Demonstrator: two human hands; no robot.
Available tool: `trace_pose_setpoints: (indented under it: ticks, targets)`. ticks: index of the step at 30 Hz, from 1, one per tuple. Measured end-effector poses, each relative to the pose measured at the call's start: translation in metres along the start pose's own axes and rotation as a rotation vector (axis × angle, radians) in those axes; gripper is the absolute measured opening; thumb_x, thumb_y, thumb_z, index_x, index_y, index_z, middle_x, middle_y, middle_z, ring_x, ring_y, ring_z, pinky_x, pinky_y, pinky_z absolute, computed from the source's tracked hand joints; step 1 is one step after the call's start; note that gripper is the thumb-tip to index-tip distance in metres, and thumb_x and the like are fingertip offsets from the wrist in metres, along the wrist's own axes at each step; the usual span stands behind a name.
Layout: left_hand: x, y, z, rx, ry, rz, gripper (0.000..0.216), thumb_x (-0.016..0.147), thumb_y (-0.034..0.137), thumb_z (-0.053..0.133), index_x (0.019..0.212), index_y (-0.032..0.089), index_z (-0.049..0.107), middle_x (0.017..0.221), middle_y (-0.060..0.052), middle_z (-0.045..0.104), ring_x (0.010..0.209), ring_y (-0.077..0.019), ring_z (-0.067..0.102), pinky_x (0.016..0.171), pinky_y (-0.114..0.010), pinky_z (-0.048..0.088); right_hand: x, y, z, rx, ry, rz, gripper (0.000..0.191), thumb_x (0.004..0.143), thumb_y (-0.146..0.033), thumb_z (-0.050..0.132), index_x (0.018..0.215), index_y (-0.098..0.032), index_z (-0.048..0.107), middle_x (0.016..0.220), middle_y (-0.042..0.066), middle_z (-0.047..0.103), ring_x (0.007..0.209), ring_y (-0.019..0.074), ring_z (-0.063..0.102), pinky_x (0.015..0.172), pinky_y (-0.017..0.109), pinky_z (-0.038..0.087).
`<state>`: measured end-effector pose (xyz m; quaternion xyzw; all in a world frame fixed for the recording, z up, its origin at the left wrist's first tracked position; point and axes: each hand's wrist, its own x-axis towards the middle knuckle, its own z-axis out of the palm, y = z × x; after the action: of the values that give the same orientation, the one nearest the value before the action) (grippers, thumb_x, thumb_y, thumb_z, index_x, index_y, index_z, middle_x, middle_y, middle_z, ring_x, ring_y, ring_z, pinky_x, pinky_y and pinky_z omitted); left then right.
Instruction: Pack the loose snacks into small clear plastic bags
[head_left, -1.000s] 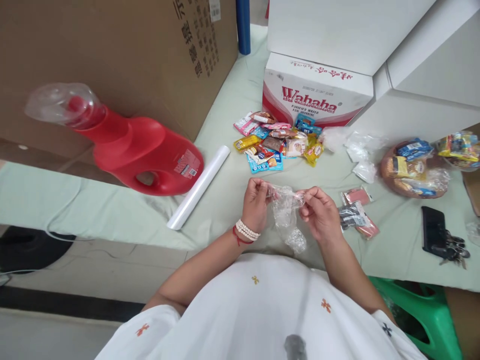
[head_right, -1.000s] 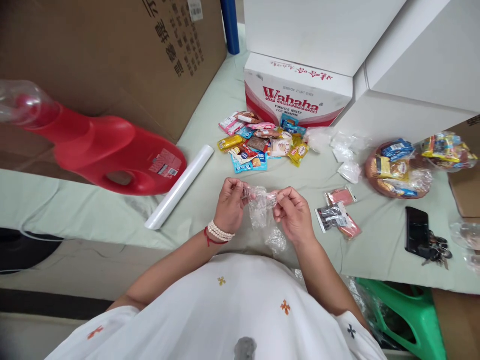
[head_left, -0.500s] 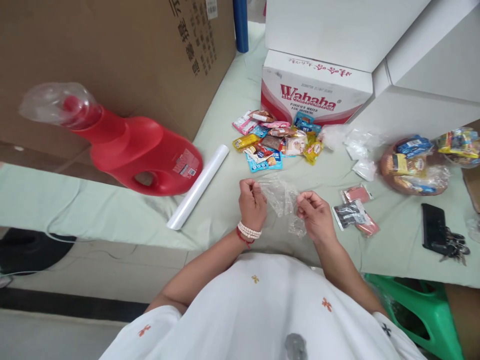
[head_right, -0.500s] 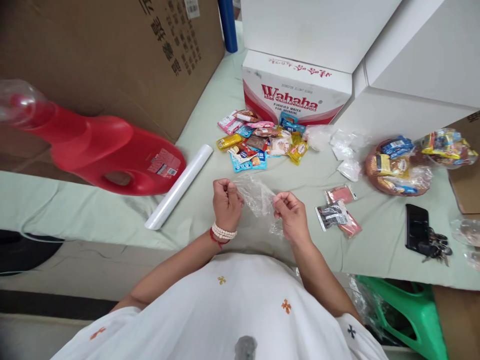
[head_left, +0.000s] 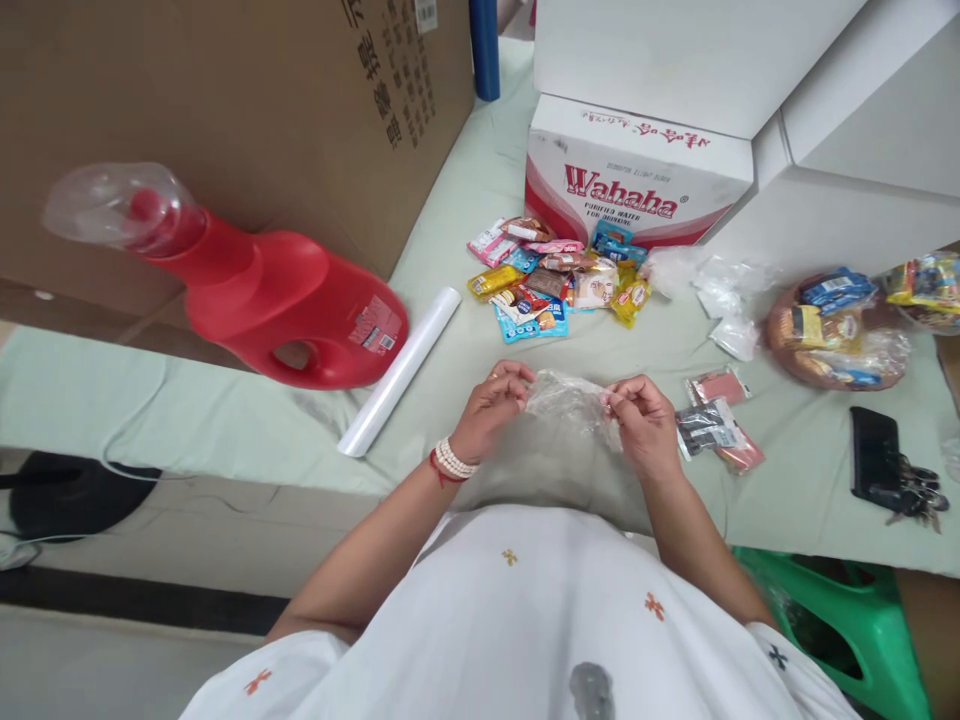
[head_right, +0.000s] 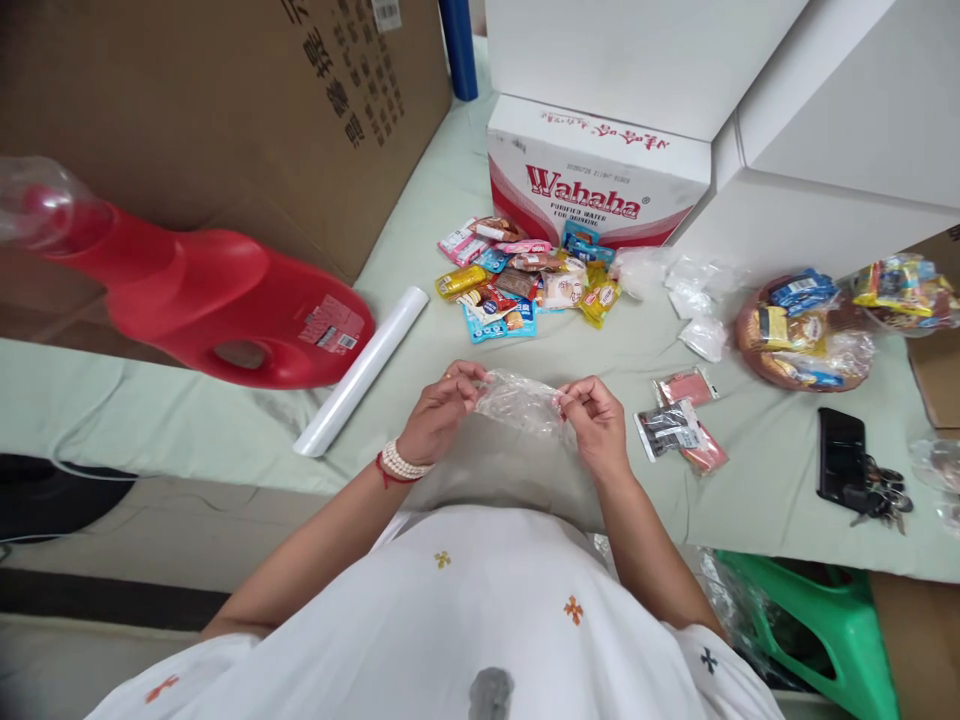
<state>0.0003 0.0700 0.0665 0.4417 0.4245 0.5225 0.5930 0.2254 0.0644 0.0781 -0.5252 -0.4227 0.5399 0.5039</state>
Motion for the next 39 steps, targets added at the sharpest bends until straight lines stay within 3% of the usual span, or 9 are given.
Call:
trace_pose_setpoints:
  ticks: [3,7,9,13,19,22,29,34,39]
  targets:
    - [-0.004,0.007,-0.002,-0.149,-0.103,-0.131,0.030,0.075,0.041,0.077,0.085,0.021,0.056,0.110,-0.005,0.063,0.077,-0.0160,0.067,0.070,-0.032,0.055,0.002,0.003,-0.003,-0.020,-0.027,-0.055,0.022,0.081,-0.032,0.073,0.074,-0.022,0.055,0.078,-0.001,0.063,0.063,0.0116,0.052,0.060,0.026,0.044]
    - [0.005,0.014,0.000,-0.073,-0.067,-0.177,0.049,0.083,0.063,0.068,0.112,0.025,0.057,0.098,-0.003,0.067,0.053,-0.0089,0.053,0.048,-0.022,0.040,0.004,0.003,-0.005,-0.035,-0.082,-0.084,0.020,0.083,-0.027,0.071,0.074,-0.022,0.054,0.076,-0.001,0.061,0.064,0.0117,0.051,0.062,0.026,0.042]
    - [0.013,0.018,0.001,0.086,-0.091,-0.086,0.054,0.079,0.063,0.074,0.115,0.024,0.064,0.094,-0.004,0.066,0.056,-0.0090,0.048,0.051,-0.023,0.040,0.005,0.001,-0.006,-0.053,-0.105,-0.074,0.020,0.082,-0.027,0.071,0.074,-0.022,0.053,0.076,-0.001,0.061,0.063,0.0117,0.051,0.062,0.027,0.042]
    - [0.020,0.024,0.003,0.353,-0.175,0.041,0.038,0.078,0.058,0.078,0.087,0.021,0.077,0.088,-0.006,0.066,0.063,-0.0124,0.046,0.062,-0.028,0.042,0.005,-0.002,-0.009,-0.048,-0.138,-0.014,0.021,0.084,-0.032,0.070,0.076,-0.022,0.053,0.072,-0.003,0.058,0.055,0.0106,0.048,0.056,0.026,0.039]
    - [0.015,0.015,0.008,0.347,-0.266,0.080,0.041,0.084,0.060,0.070,0.093,0.021,0.077,0.091,-0.008,0.070,0.086,-0.0214,0.061,0.084,-0.034,0.048,0.007,0.002,-0.012,-0.065,-0.124,0.025,0.027,0.087,-0.043,0.073,0.082,-0.023,0.057,0.064,-0.004,0.054,0.053,0.0109,0.048,0.053,0.024,0.040]
    - [0.013,0.006,0.010,0.325,-0.196,0.001,0.039,0.088,0.057,0.067,0.080,0.020,0.071,0.076,-0.003,0.065,0.074,-0.0172,0.057,0.074,-0.030,0.046,0.012,0.000,-0.016,-0.132,-0.141,0.002,0.027,0.088,-0.045,0.072,0.083,-0.022,0.058,0.068,-0.003,0.055,0.057,0.0120,0.049,0.056,0.025,0.042]
    - [0.010,-0.008,0.023,0.366,0.077,-0.023,0.032,0.094,0.051,0.059,0.081,0.021,0.057,0.064,0.004,0.051,0.059,-0.0125,0.044,0.060,-0.025,0.036,-0.010,-0.028,-0.011,-0.639,0.105,-0.396,0.015,0.092,-0.039,0.069,0.093,-0.025,0.066,0.088,0.003,0.062,0.077,0.0181,0.055,0.077,0.033,0.048]
    - [0.000,-0.010,0.042,0.459,0.133,0.080,0.027,0.097,0.047,0.054,0.087,0.022,0.057,0.070,0.002,0.056,0.064,-0.0141,0.050,0.065,-0.026,0.039,-0.027,-0.017,0.017,-0.524,-0.165,-0.101,0.026,0.090,-0.047,0.070,0.086,-0.022,0.064,0.071,-0.001,0.059,0.063,0.0140,0.051,0.058,0.027,0.041]
    - [0.003,-0.026,0.040,0.276,0.345,-0.016,0.030,0.098,0.052,0.050,0.090,0.023,0.052,0.067,0.004,0.049,0.057,-0.0131,0.045,0.056,-0.025,0.038,-0.017,0.002,0.027,-0.235,-0.134,0.073,0.032,0.089,-0.051,0.067,0.082,-0.020,0.062,0.064,-0.005,0.047,0.055,0.0100,0.038,0.052,0.024,0.032]
